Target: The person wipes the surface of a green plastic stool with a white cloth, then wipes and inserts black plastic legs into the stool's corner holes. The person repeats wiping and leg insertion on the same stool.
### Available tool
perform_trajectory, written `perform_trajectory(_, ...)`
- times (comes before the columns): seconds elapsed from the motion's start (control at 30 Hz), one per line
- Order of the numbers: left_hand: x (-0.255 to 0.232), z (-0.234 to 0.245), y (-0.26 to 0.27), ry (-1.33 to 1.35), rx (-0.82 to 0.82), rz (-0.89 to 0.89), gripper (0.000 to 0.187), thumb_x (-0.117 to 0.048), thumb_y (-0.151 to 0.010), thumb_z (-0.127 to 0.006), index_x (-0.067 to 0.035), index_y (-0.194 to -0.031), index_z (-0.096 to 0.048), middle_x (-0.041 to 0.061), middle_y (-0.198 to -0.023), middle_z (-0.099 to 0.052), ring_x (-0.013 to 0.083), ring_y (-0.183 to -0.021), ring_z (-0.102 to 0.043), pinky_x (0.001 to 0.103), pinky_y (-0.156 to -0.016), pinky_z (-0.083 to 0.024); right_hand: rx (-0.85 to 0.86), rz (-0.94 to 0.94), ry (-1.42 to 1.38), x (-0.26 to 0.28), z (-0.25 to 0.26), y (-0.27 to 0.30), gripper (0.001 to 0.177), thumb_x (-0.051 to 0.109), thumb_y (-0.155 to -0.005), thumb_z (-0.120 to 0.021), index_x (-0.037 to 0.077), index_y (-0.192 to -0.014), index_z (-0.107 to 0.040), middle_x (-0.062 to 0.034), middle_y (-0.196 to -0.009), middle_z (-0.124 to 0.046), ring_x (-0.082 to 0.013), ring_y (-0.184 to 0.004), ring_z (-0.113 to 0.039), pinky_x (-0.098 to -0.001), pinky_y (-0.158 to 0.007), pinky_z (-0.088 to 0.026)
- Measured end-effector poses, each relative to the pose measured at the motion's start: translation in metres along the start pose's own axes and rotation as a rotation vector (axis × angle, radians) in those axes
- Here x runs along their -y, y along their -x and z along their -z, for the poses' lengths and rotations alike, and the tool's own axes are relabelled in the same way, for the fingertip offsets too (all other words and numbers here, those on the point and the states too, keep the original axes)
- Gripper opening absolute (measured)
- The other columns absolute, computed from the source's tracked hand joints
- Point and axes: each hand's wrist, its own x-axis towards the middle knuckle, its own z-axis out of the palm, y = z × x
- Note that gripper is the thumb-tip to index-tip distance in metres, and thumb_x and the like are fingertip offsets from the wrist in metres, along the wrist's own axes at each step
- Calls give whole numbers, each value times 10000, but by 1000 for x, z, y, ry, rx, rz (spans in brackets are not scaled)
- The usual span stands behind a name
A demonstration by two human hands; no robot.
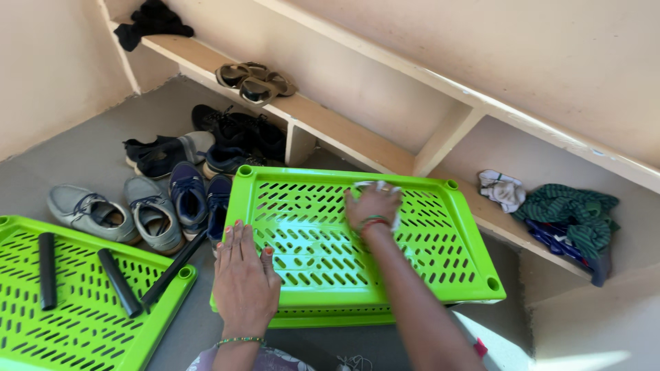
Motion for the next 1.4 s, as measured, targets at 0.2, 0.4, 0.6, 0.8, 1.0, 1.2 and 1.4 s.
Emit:
perform_trajectory(0.2,2,7,-2,64,19,7,508,-258,-973,-513,40,-1384,-509,210,-1483,-515,363,-1427,-423,472,-1183,-308,18,491,-140,143,12,50,708,527,-1001,-421,-25,-1443,-462,-287,-1502,-438,-484,-1436,-349,-546,-1197,-222)
perform_trajectory(0.4,1,15,-1,159,8,-21,612,-354,-999,-499,63,-1443,-442,252,-1498,-473,403,-1441,-369,504,-1192,-246,-101,726,-410,149,19,74,523,271,-969,-539,-53,-1379,-520,-295,-1446,-488,-468,-1375,-409,-483,-1156,-322)
perform_trajectory(0.6,1,17,-1,182,16,-66,719,-453,-979,-507,62,-1473,-410,241,-1510,-467,439,-1455,-333,537,-1198,-200,-242,938,-80,113,32,133,566,224,-923,-565,-25,-1428,-510,-218,-1476,-504,-435,-1446,-418,-490,-1229,-328)
perform_trajectory(0.8,5,24,2,134,63,-115,762,-512,-931,-538,44,-1440,-435,243,-1497,-459,449,-1455,-301,549,-1202,-167,-70,626,-350,113,27,120,541,286,-942,-576,81,-1439,-523,-241,-1504,-463,-440,-1420,-381,-525,-1161,-316)
perform_trajectory(1.0,10,33,2,205,102,-129,827,-530,-925,-548,80,-1465,-408,242,-1531,-427,467,-1473,-259,552,-1201,-151,-94,627,-319,111,14,122,539,305,-950,-566,145,-1462,-516,-202,-1539,-447,-415,-1455,-365,-472,-1185,-322)
perform_trajectory(1.2,14,33,1,224,81,-167,846,-562,-966,-502,98,-1484,-388,255,-1559,-401,477,-1491,-241,561,-1220,-124,-44,594,-300,106,15,132,542,329,-967,-546,185,-1487,-493,-149,-1589,-402,-379,-1484,-337,-441,-1180,-316)
perform_trajectory(1.4,10,34,5,179,97,-163,861,-588,-973,-476,87,-1498,-382,257,-1568,-392,475,-1495,-238,564,-1219,-121,-69,661,-257,105,23,140,575,317,-955,-558,165,-1503,-473,-169,-1584,-394,-397,-1483,-320,-451,-1187,-315)
